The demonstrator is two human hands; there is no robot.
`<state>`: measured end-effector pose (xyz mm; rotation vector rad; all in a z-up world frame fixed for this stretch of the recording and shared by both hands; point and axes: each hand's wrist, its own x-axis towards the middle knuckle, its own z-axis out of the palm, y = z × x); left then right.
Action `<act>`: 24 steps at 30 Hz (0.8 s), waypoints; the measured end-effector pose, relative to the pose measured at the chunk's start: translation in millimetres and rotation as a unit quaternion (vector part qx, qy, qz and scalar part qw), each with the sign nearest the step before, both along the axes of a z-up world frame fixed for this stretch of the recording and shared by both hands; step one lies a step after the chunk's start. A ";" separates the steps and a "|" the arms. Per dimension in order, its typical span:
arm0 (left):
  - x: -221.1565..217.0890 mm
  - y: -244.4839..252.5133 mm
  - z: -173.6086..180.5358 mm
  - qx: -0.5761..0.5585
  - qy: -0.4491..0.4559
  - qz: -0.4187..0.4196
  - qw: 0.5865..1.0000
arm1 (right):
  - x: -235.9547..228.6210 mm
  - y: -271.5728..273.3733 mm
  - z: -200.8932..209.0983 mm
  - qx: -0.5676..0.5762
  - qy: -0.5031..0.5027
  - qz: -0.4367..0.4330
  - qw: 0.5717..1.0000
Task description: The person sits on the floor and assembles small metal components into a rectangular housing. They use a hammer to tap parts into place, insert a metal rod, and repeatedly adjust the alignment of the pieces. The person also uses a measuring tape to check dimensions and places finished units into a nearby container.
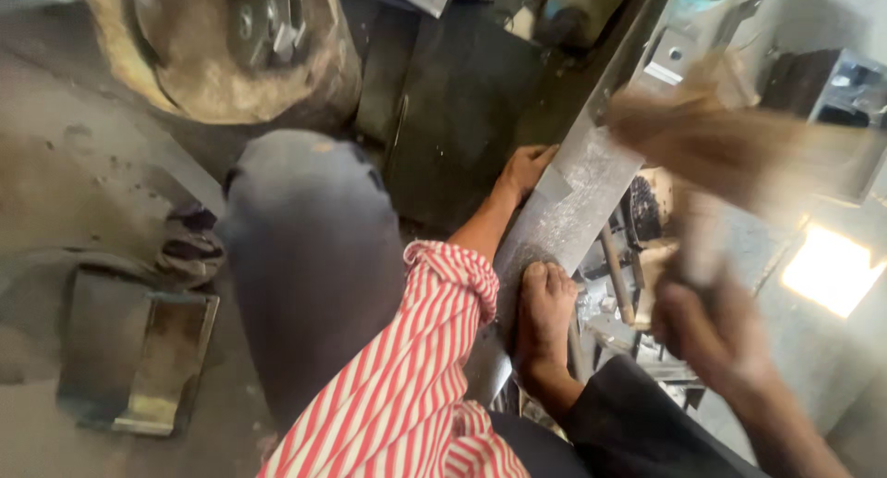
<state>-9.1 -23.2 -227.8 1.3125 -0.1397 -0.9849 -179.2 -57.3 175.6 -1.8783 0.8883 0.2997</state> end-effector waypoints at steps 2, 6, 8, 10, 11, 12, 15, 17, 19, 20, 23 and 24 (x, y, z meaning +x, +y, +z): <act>-7.4 -4.6 3.8 0.007 0.002 -0.001 1.000 | -7.6 -16.6 -8.5 0.032 -0.270 0.072 0.960; 5.6 0.7 21.0 0.041 -0.019 -0.003 0.999 | -7.3 -28.7 -43.0 -0.092 -0.117 0.186 0.971; 20.0 0.2 27.4 0.064 -0.046 -0.009 0.997 | 5.4 -26.7 -53.3 -0.189 0.076 0.227 0.952; 14.6 2.4 24.8 0.083 -0.057 -0.015 0.995 | 11.8 -17.7 -55.8 -0.233 0.204 0.259 0.915; 4.5 6.8 20.2 0.093 -0.058 -0.020 0.994 | 11.7 -8.9 -56.6 -0.228 0.237 0.275 0.904; 2.2 0.2 16.8 0.094 -0.060 -0.024 0.994 | 16.9 -8.2 -53.6 -0.234 0.267 0.284 0.891; -1.8 -2.3 7.9 0.128 -0.065 -0.043 0.989 | 28.0 -0.3 -44.1 -0.249 0.338 0.320 0.850; 20.2 -9.0 1.1 0.139 -0.075 -0.052 0.986 | 34.5 -3.8 -42.5 -0.259 0.254 0.263 0.894; 19.3 -19.1 -6.2 0.110 -0.120 -0.037 0.986 | 21.4 -11.0 -37.6 -0.263 0.097 0.239 0.930; -2.0 -12.6 -9.2 0.101 -0.128 -0.037 0.986 | 4.4 -8.0 -32.0 -0.251 -0.016 0.241 0.937; -7.8 -9.4 -10.7 0.127 -0.084 -0.056 0.987 | -7.2 -11.7 -34.5 -0.241 -0.058 0.203 0.948; 1.2 -9.0 -8.0 0.125 -0.084 -0.056 0.987 | -4.5 -13.2 -37.1 -0.241 -0.023 0.185 0.952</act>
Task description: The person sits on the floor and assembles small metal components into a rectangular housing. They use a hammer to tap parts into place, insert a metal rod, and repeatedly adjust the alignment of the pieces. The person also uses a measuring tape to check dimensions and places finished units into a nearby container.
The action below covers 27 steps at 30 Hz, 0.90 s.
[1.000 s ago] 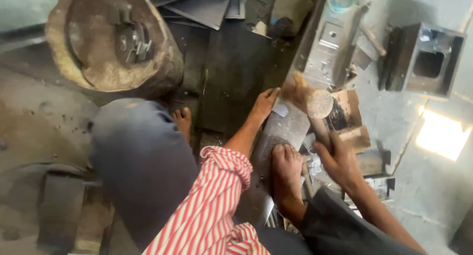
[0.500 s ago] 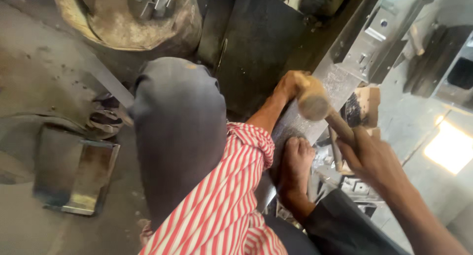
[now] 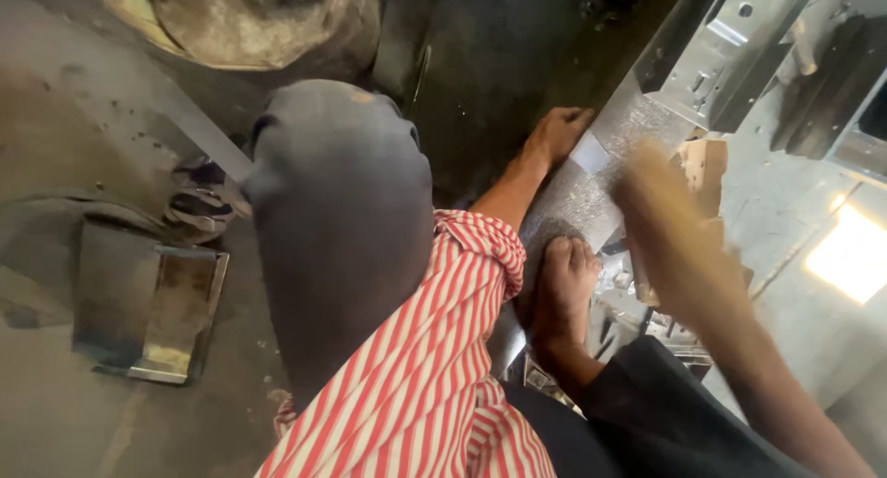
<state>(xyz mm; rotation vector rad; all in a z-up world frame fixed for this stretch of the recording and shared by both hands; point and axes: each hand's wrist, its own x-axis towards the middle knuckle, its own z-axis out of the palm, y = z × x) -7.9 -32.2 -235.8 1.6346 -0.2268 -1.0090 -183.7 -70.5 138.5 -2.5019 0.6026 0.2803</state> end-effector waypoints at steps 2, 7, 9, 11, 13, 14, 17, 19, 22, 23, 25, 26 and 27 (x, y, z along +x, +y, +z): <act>4.6 2.2 4.9 -0.002 0.003 -0.002 1.000 | 5.2 -3.3 -5.3 -0.008 0.061 -0.052 0.997; -14.2 3.2 7.9 -0.031 -0.001 -0.010 0.999 | -26.6 -14.2 -14.0 0.063 -0.069 -0.119 0.988; 5.7 9.8 14.1 -0.015 0.008 -0.004 1.000 | -27.0 -18.0 -31.8 0.030 -0.050 -0.078 0.995; 14.1 7.2 25.3 0.002 0.006 -0.007 1.000 | -32.9 -18.9 -45.5 -0.012 -0.033 -0.044 0.998; 16.2 5.5 33.2 0.037 -0.033 0.004 0.999 | -35.7 -12.1 -55.0 0.001 -0.020 -0.117 0.993; 9.8 18.3 35.1 0.065 -0.046 0.010 0.997 | -38.6 5.4 -59.7 0.047 -0.011 -0.207 0.977; 12.5 21.3 47.7 0.046 -0.071 0.014 0.996 | -34.7 47.2 -63.8 0.166 -0.092 -0.411 0.892; 24.4 35.4 59.9 -0.023 -0.059 0.033 0.997 | -23.6 85.1 -75.6 0.045 0.122 -0.493 0.860; 57.2 44.4 93.4 -0.141 0.078 0.091 0.983 | -5.6 138.5 -112.3 -0.210 -0.067 -0.003 0.975; 68.3 48.2 108.7 -0.176 0.147 0.116 0.966 | -1.7 150.7 -120.9 -0.154 -0.028 -0.035 0.987; 91.4 57.7 144.6 -0.329 0.309 0.182 0.873 | -1.7 147.9 -126.0 -0.116 -0.007 -0.053 0.992; 103.7 60.3 164.6 -0.396 0.385 0.209 0.807 | -3.4 140.8 -120.7 -0.136 -0.024 -0.040 0.990; 109.8 60.8 184.3 -0.448 0.386 0.189 0.784 | -3.0 128.8 -114.9 -0.156 -0.040 -0.027 0.987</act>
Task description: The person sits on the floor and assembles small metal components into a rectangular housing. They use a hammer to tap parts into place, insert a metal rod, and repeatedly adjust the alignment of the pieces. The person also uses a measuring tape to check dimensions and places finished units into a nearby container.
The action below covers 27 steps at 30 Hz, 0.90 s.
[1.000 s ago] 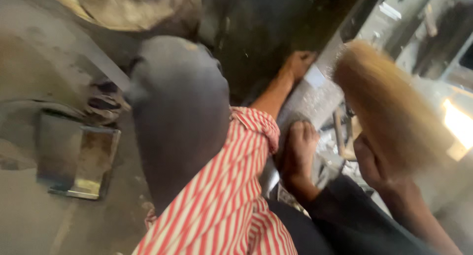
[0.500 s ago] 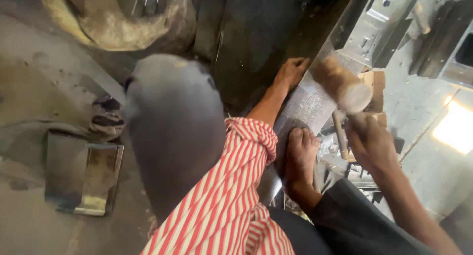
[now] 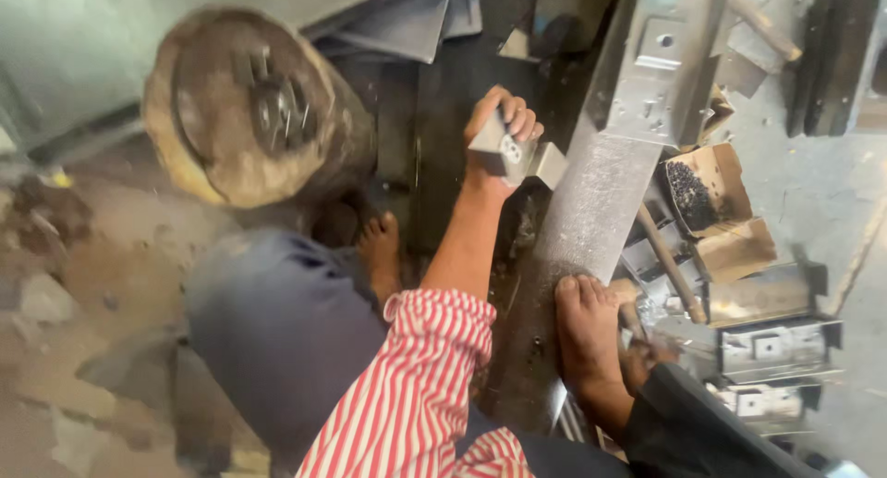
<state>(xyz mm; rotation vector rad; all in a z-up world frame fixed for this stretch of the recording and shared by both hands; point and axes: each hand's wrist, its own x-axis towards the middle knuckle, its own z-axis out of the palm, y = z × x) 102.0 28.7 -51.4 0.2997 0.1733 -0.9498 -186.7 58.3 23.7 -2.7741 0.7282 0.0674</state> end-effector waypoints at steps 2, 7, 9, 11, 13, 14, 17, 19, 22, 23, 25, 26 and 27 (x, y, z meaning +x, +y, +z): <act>-11.5 -0.4 32.8 -0.118 0.001 0.008 0.993 | -9.0 -41.7 17.8 0.200 -0.053 -0.210 0.956; -58.3 -21.2 74.8 -0.200 0.013 -0.057 0.978 | -1.0 -98.3 15.5 0.679 -0.254 -0.360 0.588; -64.3 -23.9 75.8 -0.128 -0.002 -0.071 0.989 | 5.6 -105.2 1.0 0.706 -0.295 -0.360 0.533; -56.1 -30.8 70.0 0.042 -0.029 -0.080 0.996 | 6.4 -113.4 -11.4 0.692 -0.345 -0.376 0.510; -41.1 -45.3 59.1 0.287 -0.354 -0.069 0.888 | -7.6 -128.6 -13.8 0.644 -0.382 -0.385 0.539; -35.6 -52.9 52.8 0.393 -0.495 -0.058 0.773 | -18.6 -136.6 -12.0 0.619 -0.397 -0.391 0.553; -21.3 -64.9 40.9 0.354 -0.745 0.035 0.565 | -35.2 -162.2 -8.0 0.555 -0.462 -0.408 0.559; -17.7 -60.5 40.3 0.395 -0.733 -0.082 0.548 | -39.3 -179.1 -3.6 0.529 -0.456 -0.402 0.592; -34.2 -15.9 39.6 0.431 -0.672 -0.241 0.552 | -40.0 -195.8 -1.3 0.504 -0.406 -0.409 0.643; -43.5 3.3 39.8 0.430 -0.671 -0.253 0.549 | -40.0 -195.9 -1.5 0.500 -0.378 -0.416 0.659; -60.9 37.6 44.8 0.432 -0.665 -0.274 0.544 | -30.8 -197.8 -2.9 0.506 -0.337 -0.399 0.687; -69.6 51.2 50.0 0.440 -0.650 -0.311 0.535 | -23.6 -197.7 -2.8 0.510 -0.314 -0.388 0.700; -74.4 58.1 56.3 0.448 -0.637 -0.342 0.526 | -13.2 -200.7 -1.9 0.510 -0.278 -0.372 0.724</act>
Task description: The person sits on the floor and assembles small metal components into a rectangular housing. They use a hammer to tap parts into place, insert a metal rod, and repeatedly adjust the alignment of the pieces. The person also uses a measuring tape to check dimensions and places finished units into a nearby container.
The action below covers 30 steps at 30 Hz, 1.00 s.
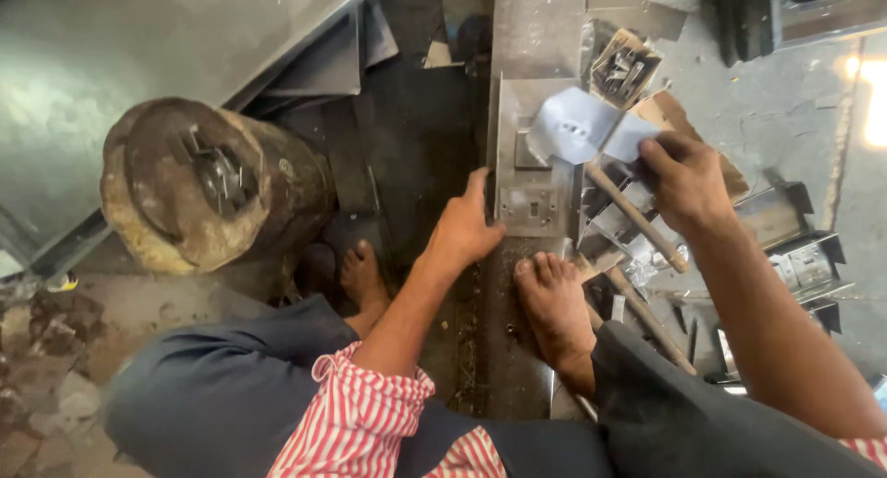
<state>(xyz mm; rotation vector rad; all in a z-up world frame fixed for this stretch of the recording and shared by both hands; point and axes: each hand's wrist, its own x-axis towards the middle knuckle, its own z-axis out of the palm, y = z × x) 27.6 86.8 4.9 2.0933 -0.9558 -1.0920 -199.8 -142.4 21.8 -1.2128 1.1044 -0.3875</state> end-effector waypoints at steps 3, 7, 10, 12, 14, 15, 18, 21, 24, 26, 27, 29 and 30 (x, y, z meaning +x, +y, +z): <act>-11.4 8.5 16.8 0.033 0.022 -0.009 0.999 | 22.3 -6.4 7.2 -0.041 0.100 0.128 0.986; -16.8 24.0 15.5 0.076 0.046 -0.019 0.996 | 29.9 -4.4 12.2 -0.046 0.211 0.249 0.944; -3.5 27.2 -0.7 0.013 0.053 -0.070 0.996 | 35.9 -10.0 11.8 0.013 0.158 0.245 0.956; 7.2 23.7 -14.9 -0.058 0.030 -0.030 0.997 | 33.0 -9.9 7.0 0.027 0.145 0.232 0.962; 12.8 12.1 -27.5 -0.081 0.032 0.041 0.995 | 26.9 -9.4 2.5 0.020 0.174 0.217 0.960; 13.3 3.0 -32.6 -0.067 0.044 0.094 0.992 | 23.2 -8.6 1.0 0.005 0.176 0.224 0.959; 13.1 -26.0 -43.1 -0.110 -0.034 0.113 0.987 | 17.0 -7.2 -1.3 -0.011 0.173 0.246 0.954; 9.2 -45.7 -49.4 -0.138 -0.028 0.078 0.987 | 10.2 -6.6 -2.6 0.043 0.150 0.260 0.953; 9.2 -51.7 -51.6 -0.098 0.025 0.056 0.993 | 11.4 -6.5 -4.2 0.099 0.112 0.276 0.949; 11.6 -52.1 -50.7 -0.077 0.053 0.045 0.995 | 18.4 -8.6 -3.0 0.141 0.088 0.271 0.948; 12.4 -51.7 -50.2 -0.074 0.067 0.042 0.994 | 22.4 -9.4 -1.8 0.097 0.128 0.280 0.946; 10.1 -50.9 -50.0 -0.081 0.088 0.032 0.992 | 26.8 -9.7 2.4 0.009 0.209 0.293 0.933; 9.6 -51.2 -50.1 -0.091 0.094 0.027 0.991 | 29.7 -10.1 4.4 0.019 0.173 0.263 0.949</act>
